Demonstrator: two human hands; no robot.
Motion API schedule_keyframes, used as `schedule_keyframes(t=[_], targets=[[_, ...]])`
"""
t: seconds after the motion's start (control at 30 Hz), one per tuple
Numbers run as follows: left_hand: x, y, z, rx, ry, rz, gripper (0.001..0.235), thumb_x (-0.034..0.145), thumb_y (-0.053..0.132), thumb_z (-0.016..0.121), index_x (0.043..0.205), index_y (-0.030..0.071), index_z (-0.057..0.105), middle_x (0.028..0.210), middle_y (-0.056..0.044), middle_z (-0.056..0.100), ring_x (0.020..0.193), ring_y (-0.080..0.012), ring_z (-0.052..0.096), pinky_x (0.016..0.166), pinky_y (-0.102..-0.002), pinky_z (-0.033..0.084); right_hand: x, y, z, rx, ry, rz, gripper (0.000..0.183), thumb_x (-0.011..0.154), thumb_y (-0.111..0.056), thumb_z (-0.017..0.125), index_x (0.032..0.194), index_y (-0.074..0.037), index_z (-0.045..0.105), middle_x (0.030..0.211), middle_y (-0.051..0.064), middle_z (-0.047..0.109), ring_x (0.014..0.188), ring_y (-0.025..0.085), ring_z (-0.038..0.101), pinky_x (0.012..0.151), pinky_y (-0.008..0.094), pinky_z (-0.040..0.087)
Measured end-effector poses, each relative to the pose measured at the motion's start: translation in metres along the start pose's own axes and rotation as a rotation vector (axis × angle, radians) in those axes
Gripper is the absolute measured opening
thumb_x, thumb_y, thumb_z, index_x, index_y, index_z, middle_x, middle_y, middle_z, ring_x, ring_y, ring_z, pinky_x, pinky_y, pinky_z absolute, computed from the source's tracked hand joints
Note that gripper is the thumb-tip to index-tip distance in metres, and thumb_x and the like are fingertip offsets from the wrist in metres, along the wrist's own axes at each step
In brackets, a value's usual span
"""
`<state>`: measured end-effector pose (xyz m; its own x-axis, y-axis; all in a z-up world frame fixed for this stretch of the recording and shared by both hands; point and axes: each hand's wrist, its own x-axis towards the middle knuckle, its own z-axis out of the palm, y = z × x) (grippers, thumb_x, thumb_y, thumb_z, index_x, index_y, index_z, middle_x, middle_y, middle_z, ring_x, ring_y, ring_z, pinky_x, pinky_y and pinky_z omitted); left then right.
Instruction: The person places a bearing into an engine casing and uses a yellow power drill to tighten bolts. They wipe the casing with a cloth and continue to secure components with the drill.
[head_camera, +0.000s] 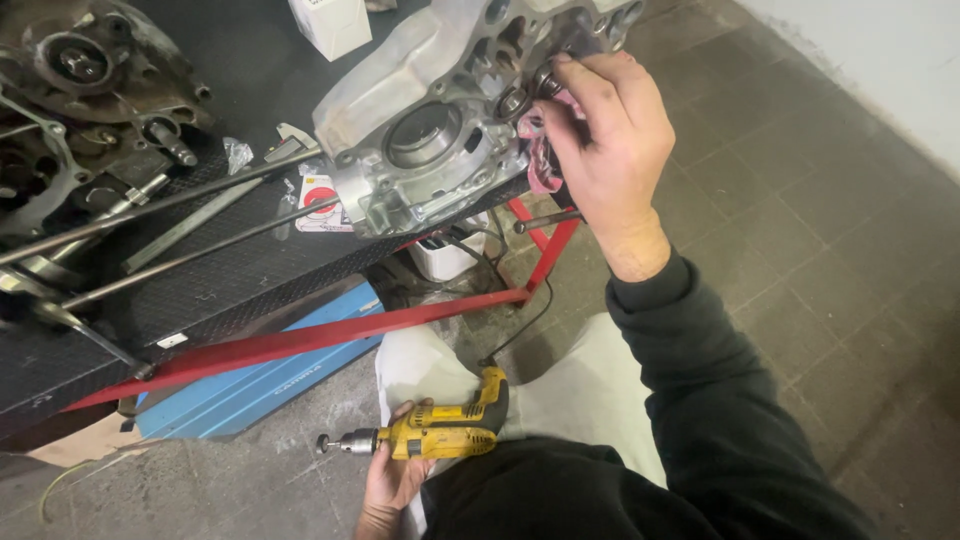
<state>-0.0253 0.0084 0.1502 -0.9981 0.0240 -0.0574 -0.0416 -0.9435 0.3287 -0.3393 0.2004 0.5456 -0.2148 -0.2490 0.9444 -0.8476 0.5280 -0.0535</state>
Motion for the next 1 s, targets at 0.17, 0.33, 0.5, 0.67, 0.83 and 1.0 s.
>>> schedule_keyframes(t=[0.17, 0.33, 0.5, 0.67, 0.83, 1.0], targets=[[-0.002, -0.003, 0.0, 0.0, -0.027, 0.006, 0.081, 0.093, 0.043, 0.071, 0.156, 0.01, 0.033, 0.162, -0.019, 0.032, 0.139, -0.0382, 0.046, 0.097, -0.045, 0.053, -0.005, 0.0, 0.002, -0.002, 0.027, 0.045, 0.038, 0.092, -0.001, 0.089, 0.124, -0.006, 0.07, 0.12, 0.009, 0.068, 0.109, 0.029, 0.069, 0.103, 0.038, 0.058], [-0.004, -0.001, 0.006, 0.015, 0.042, 0.006, 0.082, 0.088, 0.045, 0.071, 0.153, 0.012, 0.033, 0.16, -0.018, 0.034, 0.14, -0.0374, 0.045, 0.105, -0.048, 0.053, -0.005, -0.001, 0.003, -0.009, 0.046, 0.063, 0.038, 0.092, -0.002, 0.09, 0.124, -0.008, 0.07, 0.119, 0.008, 0.068, 0.106, 0.027, 0.071, 0.094, 0.036, 0.06], [-0.006, 0.001, -0.004, 0.016, 0.032, 0.006, 0.08, 0.091, 0.045, 0.071, 0.154, 0.011, 0.034, 0.16, -0.02, 0.033, 0.138, -0.0391, 0.047, 0.1, -0.049, 0.053, -0.001, -0.005, -0.001, -0.043, 0.038, 0.048, 0.039, 0.091, -0.003, 0.089, 0.124, -0.008, 0.069, 0.117, 0.006, 0.068, 0.103, 0.026, 0.07, 0.091, 0.036, 0.06], [-0.006, 0.001, -0.01, 0.014, 0.01, -0.003, 0.081, 0.092, 0.044, 0.07, 0.156, 0.012, 0.033, 0.162, -0.02, 0.033, 0.137, -0.0376, 0.048, 0.098, -0.046, 0.054, 0.0, -0.006, 0.0, -0.055, 0.04, 0.032, 0.038, 0.093, -0.003, 0.089, 0.124, -0.009, 0.068, 0.118, 0.006, 0.067, 0.1, 0.025, 0.071, 0.086, 0.034, 0.06], [-0.006, 0.0, -0.016, 0.012, 0.01, -0.002, 0.082, 0.092, 0.045, 0.07, 0.156, 0.012, 0.033, 0.161, -0.019, 0.033, 0.139, -0.0388, 0.046, 0.099, -0.047, 0.053, 0.002, -0.007, -0.003, -0.084, 0.025, 0.026, 0.038, 0.092, -0.004, 0.089, 0.123, -0.01, 0.069, 0.117, 0.006, 0.067, 0.097, 0.024, 0.071, 0.084, 0.034, 0.06], [-0.005, 0.005, -0.002, 0.027, 0.038, -0.008, 0.081, 0.089, 0.047, 0.071, 0.153, 0.013, 0.035, 0.16, -0.018, 0.035, 0.14, -0.038, 0.045, 0.103, -0.049, 0.053, 0.001, -0.009, -0.002, -0.045, 0.028, 0.049, 0.037, 0.094, -0.003, 0.088, 0.124, -0.009, 0.068, 0.118, 0.005, 0.068, 0.098, 0.023, 0.072, 0.085, 0.033, 0.06]])
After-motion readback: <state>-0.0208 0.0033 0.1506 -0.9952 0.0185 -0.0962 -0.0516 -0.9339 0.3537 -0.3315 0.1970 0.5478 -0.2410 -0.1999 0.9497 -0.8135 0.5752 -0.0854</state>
